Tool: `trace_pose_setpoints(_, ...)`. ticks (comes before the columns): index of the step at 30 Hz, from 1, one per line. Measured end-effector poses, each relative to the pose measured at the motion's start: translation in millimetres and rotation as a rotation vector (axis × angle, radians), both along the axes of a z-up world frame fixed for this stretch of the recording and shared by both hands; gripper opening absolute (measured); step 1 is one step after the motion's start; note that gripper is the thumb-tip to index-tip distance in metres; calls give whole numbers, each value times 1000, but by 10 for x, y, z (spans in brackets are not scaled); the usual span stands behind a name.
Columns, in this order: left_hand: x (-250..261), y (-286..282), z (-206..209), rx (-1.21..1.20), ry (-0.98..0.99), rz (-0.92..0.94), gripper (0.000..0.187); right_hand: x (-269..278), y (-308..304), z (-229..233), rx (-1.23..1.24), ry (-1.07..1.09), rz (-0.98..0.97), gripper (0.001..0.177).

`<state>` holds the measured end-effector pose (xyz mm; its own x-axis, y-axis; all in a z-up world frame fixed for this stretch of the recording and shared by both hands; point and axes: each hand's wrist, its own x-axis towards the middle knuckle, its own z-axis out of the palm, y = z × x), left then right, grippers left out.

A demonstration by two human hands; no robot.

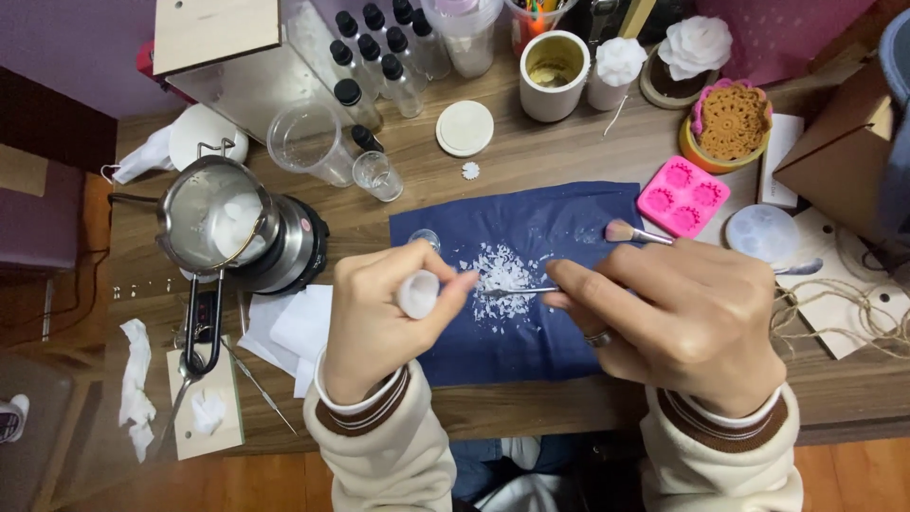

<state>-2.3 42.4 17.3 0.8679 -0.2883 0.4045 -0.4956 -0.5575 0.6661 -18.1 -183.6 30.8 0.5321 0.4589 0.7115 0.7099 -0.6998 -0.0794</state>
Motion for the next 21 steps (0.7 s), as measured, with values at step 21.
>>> trace_pose_setpoints(21, 27, -51, 33, 12, 85, -356, 16, -91, 246, 77, -167, -142, -39, 19)
